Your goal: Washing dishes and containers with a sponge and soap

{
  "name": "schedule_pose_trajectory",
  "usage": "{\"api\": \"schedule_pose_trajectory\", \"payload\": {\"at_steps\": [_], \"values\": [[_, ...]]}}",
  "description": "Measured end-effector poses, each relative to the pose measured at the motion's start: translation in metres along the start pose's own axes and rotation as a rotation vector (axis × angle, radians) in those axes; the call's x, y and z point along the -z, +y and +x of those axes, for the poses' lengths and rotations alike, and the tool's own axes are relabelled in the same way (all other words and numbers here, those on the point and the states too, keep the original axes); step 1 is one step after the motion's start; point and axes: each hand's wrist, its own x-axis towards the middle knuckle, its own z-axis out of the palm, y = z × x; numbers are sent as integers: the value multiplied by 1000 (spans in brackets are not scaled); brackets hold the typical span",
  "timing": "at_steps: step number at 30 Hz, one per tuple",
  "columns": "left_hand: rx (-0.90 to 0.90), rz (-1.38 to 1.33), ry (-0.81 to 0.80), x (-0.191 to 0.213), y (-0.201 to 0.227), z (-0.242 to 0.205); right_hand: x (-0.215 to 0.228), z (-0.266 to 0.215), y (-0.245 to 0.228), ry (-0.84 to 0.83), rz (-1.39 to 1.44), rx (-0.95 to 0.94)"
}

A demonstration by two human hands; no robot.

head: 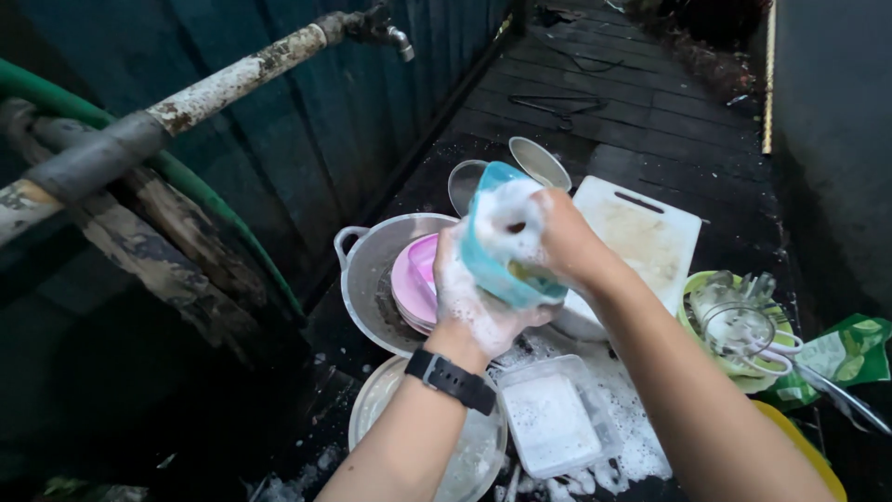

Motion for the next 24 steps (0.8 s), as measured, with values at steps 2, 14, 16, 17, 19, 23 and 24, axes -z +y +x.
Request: {"api": "schedule_pose_trajectory", "payload": {"at_steps": [2,14,16,17,19,23,24], "values": [[118,-27,-86,3,-2,-3,-5,-3,14,144,-70,-128],[-37,-1,192,60,4,45,-26,-43,64,-378,730,-471],[-50,-35,198,78,6,48,-47,-52,84,-332,690,-305],[-61,-65,192,87,7,50,-58,-57,94,-278,639,-138],[-87,-51,298,104,13,43,-91,-48,85,-233,551,-182],[-215,43,462,165,35,58,-145,-28,54,-38,208,-369],[-220,42,472,177,42,58,-149,-26,52,-45,217,-367]]}}
